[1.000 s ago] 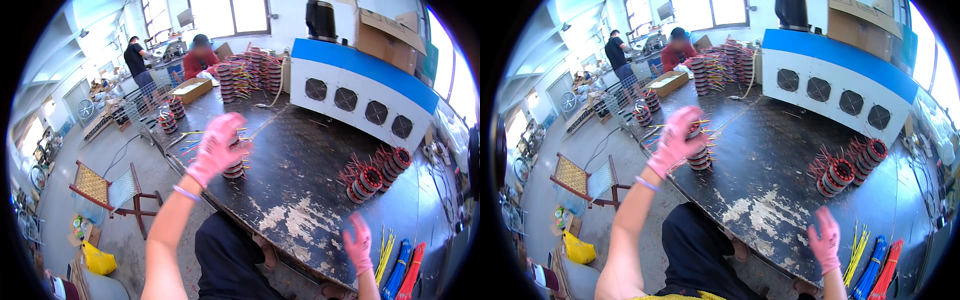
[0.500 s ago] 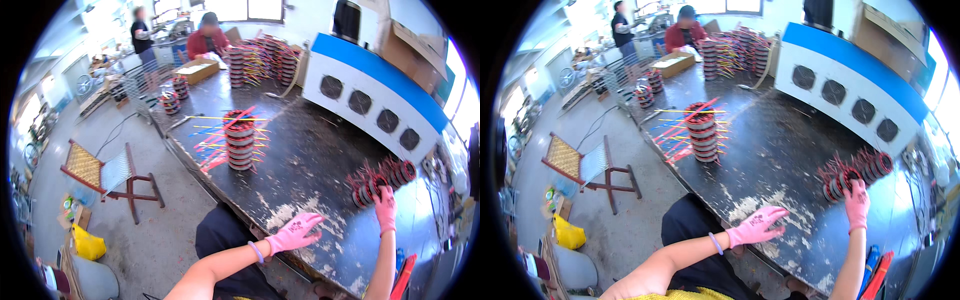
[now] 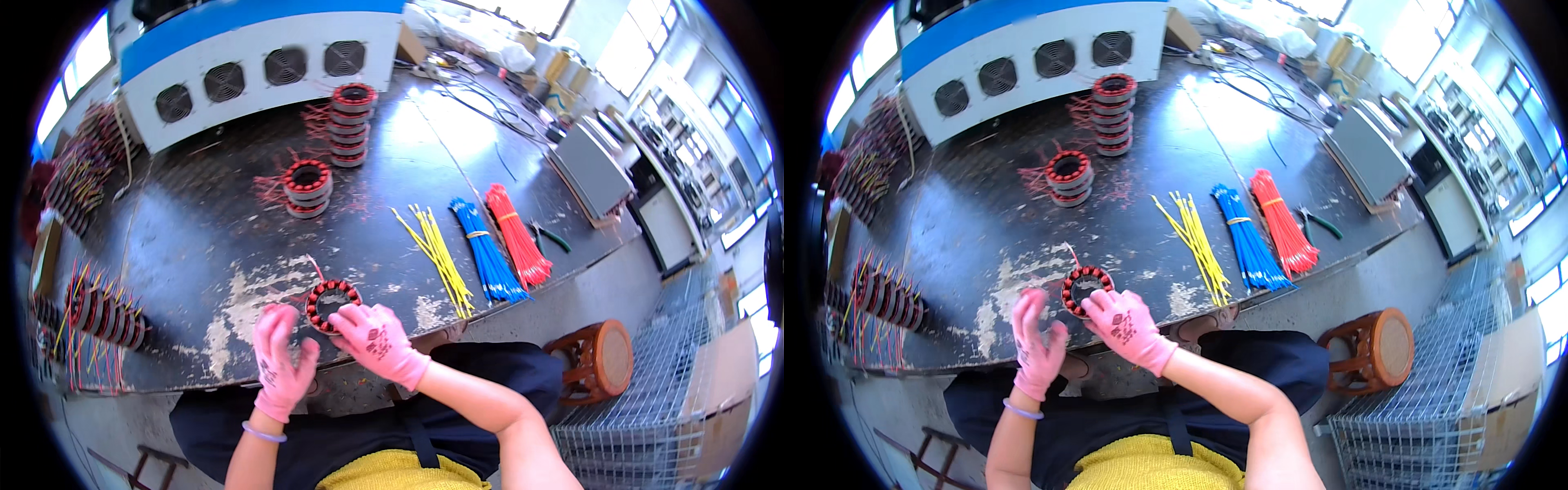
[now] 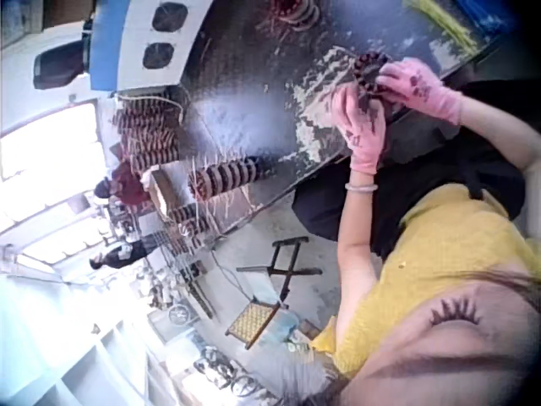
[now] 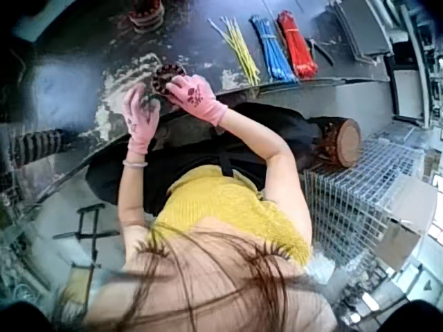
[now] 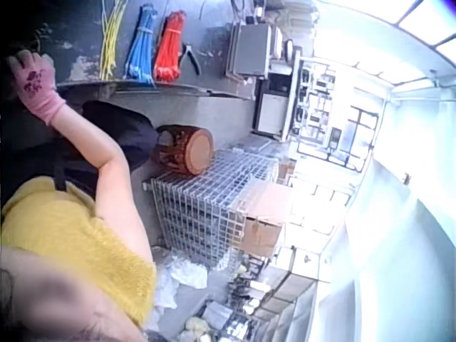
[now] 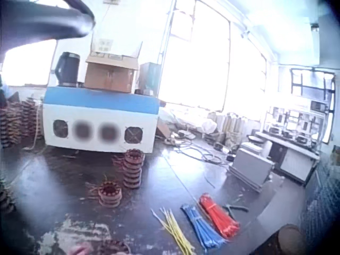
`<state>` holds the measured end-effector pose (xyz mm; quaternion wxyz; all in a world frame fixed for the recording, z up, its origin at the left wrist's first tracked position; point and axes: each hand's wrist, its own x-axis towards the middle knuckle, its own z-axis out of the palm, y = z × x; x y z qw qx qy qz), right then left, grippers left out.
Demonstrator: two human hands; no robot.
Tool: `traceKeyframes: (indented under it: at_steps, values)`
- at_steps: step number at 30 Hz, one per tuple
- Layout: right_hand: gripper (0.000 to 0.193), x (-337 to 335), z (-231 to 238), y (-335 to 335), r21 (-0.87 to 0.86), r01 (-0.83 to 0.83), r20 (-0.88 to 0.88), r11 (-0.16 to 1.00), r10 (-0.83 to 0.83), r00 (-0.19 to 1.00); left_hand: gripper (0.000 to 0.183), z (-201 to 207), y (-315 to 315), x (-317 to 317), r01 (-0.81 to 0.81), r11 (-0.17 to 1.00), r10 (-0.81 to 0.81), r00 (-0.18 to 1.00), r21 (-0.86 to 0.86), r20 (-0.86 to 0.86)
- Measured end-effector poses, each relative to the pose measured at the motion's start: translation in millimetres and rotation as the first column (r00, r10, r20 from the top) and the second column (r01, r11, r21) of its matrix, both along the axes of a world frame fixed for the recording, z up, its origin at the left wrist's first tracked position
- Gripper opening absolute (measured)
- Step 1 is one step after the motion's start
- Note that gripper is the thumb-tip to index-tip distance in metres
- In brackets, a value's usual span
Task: The person secures bundles of wires on several motor stators using zip ties and then trims the excess length with a pair of snips.
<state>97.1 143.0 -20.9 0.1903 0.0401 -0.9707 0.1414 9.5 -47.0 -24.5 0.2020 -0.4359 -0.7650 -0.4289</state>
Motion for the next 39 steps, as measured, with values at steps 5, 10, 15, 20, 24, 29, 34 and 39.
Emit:
traceKeyframes:
  at_steps: [5,10,15,20,24,29,34,39]
  values:
    - [0.041,23.5,-3.5,0.0,-0.261,0.015,-0.189,0.965,-0.066,0.98,0.05,10.4,38.4,18.2,0.082,0.993,-0.089,0.993,-0.084,-0.082]
    - [0.029,94.9,40.6,95.6,-0.202,0.58,-0.003,0.789,-0.593,0.805,0.051,8.4,52.6,22.3,0.0,0.944,-0.028,0.996,-0.329,-0.081]
    - [0.052,117.5,19.0,120.7,-0.044,0.681,0.404,0.731,-0.611,0.681,0.05,5.2,54.4,22.7,0.009,0.914,-0.051,0.994,-0.405,-0.093]
    - [0.039,124.9,8.3,123.6,-0.423,0.63,0.411,0.651,-0.482,0.774,0.047,24.4,40.5,24.5,0.115,0.882,-0.154,0.987,-0.457,-0.05]
    - [0.034,149.1,25.2,111.2,-0.787,0.571,0.469,0.234,-0.374,0.8,0.041,36.2,10.4,14.8,0.152,0.834,-0.204,0.978,-0.531,-0.04]
    - [0.038,144.2,20.8,124.6,-0.592,0.555,0.29,0.584,-0.488,0.823,0.043,42.0,-0.2,11.6,0.177,0.825,-0.209,0.978,-0.537,0.0]
    - [0.038,142.6,13.1,151.1,-0.559,0.532,0.287,0.637,-0.453,0.844,0.042,44.3,0.8,9.7,0.227,0.827,-0.232,0.971,-0.514,0.055]
    - [0.033,135.5,58.8,127.9,-0.927,0.313,0.22,0.208,-0.376,0.9,0.041,43.7,-18.0,-7.1,0.299,0.825,-0.295,0.952,-0.479,0.086]
